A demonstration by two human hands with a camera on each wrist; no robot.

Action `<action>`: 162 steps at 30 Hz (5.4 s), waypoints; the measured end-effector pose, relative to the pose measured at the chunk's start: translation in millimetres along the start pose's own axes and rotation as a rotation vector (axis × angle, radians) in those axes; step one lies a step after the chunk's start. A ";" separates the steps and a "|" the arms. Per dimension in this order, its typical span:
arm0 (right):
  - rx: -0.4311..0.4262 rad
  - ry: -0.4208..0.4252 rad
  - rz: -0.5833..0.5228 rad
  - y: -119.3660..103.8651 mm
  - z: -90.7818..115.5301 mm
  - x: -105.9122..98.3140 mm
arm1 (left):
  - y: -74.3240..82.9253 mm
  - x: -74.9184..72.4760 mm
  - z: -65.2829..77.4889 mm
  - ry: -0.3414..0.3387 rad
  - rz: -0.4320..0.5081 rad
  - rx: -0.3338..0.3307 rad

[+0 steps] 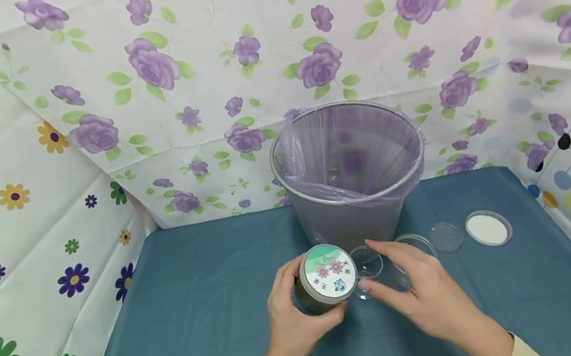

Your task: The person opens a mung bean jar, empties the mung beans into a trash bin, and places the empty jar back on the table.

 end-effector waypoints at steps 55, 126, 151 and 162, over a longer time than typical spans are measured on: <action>-0.217 0.036 -0.145 -9.3 -6.5 20.6 | 18.0 2.6 -1.3 -0.136 -0.103 0.220; 0.171 -0.052 0.059 -20.2 -19.9 18.2 | 14.3 0.3 -7.7 -0.117 -0.233 0.235; 0.202 -0.076 0.077 -18.1 -21.0 23.5 | 14.7 0.8 -7.9 -0.096 -0.268 0.293; 0.088 -0.190 0.072 -15.8 -20.3 22.4 | 12.3 1.6 -6.6 -0.097 -0.300 0.291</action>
Point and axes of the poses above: each hand's wrist, its own z-axis away from the middle knuckle, its own x-axis out of the palm, y = z × x, the point moved 4 cm from there along -z, towards the middle knuckle, and after that the axes turned 15 degrees about -z, right-handed, at the moved point
